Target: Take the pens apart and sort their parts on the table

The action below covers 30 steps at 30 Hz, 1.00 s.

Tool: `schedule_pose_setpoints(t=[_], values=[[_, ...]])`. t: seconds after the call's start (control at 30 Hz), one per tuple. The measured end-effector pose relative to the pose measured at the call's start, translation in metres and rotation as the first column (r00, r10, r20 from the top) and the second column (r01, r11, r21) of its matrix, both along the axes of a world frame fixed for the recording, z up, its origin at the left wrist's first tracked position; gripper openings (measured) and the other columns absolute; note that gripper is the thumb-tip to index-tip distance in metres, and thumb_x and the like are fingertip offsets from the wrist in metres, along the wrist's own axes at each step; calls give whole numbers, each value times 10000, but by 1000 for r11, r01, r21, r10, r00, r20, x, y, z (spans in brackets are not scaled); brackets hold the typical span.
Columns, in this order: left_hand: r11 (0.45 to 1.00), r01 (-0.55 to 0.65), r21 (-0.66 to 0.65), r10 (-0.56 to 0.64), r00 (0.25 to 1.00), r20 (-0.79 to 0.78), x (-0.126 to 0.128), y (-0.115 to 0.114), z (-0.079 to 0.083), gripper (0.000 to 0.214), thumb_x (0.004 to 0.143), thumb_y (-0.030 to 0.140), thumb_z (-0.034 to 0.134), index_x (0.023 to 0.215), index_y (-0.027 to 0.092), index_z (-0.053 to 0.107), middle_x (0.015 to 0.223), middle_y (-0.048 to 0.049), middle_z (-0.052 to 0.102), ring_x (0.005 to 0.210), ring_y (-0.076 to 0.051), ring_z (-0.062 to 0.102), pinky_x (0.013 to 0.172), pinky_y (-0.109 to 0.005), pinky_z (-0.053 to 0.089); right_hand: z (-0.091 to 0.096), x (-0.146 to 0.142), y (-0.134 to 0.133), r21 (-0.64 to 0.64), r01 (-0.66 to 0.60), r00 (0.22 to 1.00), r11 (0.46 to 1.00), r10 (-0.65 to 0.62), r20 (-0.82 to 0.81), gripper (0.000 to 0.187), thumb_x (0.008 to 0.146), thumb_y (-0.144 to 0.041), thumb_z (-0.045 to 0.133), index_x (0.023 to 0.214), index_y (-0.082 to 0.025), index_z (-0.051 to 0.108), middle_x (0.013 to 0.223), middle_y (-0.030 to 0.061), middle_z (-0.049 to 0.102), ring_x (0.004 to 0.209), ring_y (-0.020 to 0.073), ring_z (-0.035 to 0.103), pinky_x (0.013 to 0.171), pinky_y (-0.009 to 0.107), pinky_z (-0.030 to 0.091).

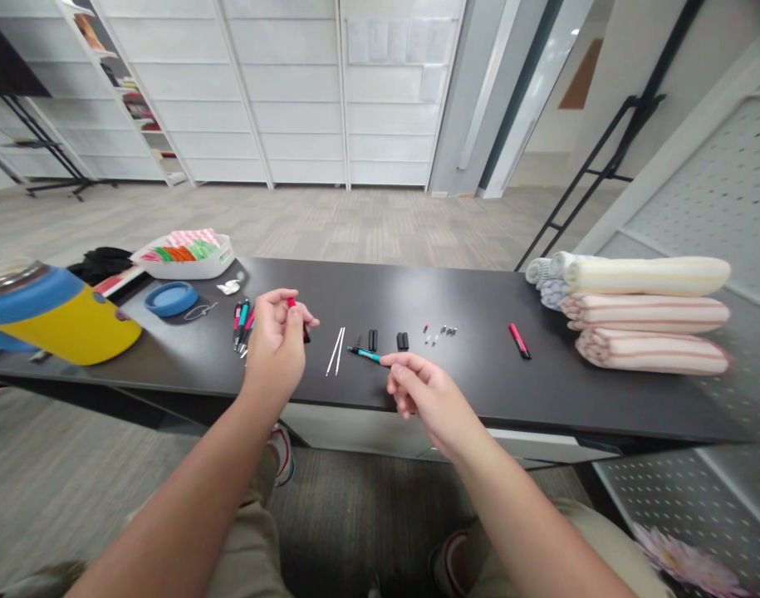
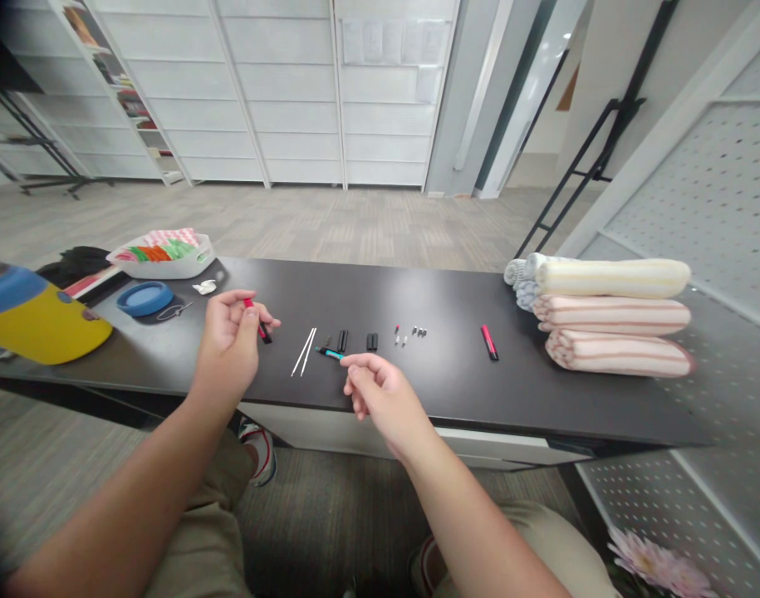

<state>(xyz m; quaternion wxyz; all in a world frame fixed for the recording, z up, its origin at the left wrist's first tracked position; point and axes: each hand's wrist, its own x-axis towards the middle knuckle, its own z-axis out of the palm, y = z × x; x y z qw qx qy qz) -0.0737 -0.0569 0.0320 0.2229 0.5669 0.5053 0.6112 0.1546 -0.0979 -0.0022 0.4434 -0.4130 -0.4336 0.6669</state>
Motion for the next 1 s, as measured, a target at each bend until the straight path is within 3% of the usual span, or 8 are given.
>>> schedule_pose_setpoints(t=[0.1, 0.17, 0.23, 0.33, 0.47, 0.9, 1.0], values=[[978, -129, -164, 58, 922, -384, -18, 6, -5, 278, 1005, 312, 473, 1261, 218, 525, 823, -5, 626, 677, -175, 608, 697, -290, 449, -7, -2, 1, 122, -41, 981, 992, 17, 191, 349, 922, -522, 660, 1085, -214, 679, 741, -22, 608, 520, 101, 490, 489, 246, 397], [951, -170, -257, -30, 779, -627, -22, 4, -6, 242, 976, 349, 522, 1144, 211, 629, 796, -23, 656, 695, -198, 617, 681, -295, 413, -11, -2, 1, 177, -74, 961, 981, 23, 276, 326, 947, -514, 633, 1092, -226, 682, 743, -18, 614, 540, 112, 501, 509, 256, 406], [926, -181, -330, -141, 645, -751, -21, 1, -6, 246, 960, 415, 551, 988, 218, 696, 775, -43, 687, 728, -225, 638, 669, -300, 388, -13, -2, 0, 222, -91, 947, 971, 16, 321, 310, 963, -508, 617, 1085, -233, 691, 737, -14, 616, 562, 120, 504, 529, 262, 407], [898, -205, -389, -227, 543, -808, -17, -3, -8, 303, 946, 481, 567, 887, 232, 729, 769, -62, 721, 731, -244, 652, 638, -303, 361, -12, -2, 0, 251, -103, 939, 963, 11, 345, 310, 975, -511, 602, 1069, -232, 697, 731, -9, 616, 588, 131, 514, 546, 266, 407], [886, -237, -398, -248, 481, -841, -12, -5, -12, 272, 904, 477, 627, 854, 234, 739, 784, -78, 737, 737, -254, 662, 633, -302, 366, -11, -1, 1, 250, -112, 934, 962, 16, 356, 295, 980, -499, 594, 1064, -234, 693, 733, -8, 620, 587, 131, 514, 553, 267, 407], [827, -435, -355, -201, 360, -911, -2, -9, -14, 292, 933, 338, 491, 909, 171, 728, 848, -167, 750, 792, -304, 712, 680, -333, 448, -13, 0, 2, 241, -143, 925, 960, 43, 377, 265, 1003, -458, 569, 1067, -229, 685, 744, -16, 624, 561, 111, 511, 554, 258, 418], [820, -442, -362, -185, 395, -900, -3, -7, -12, 283, 940, 322, 482, 937, 159, 714, 857, -167, 748, 792, -292, 708, 681, -326, 439, -13, 0, 2, 232, -143, 926, 962, 47, 375, 268, 1003, -458, 567, 1063, -224, 682, 744, -17, 621, 558, 106, 514, 541, 248, 421]])
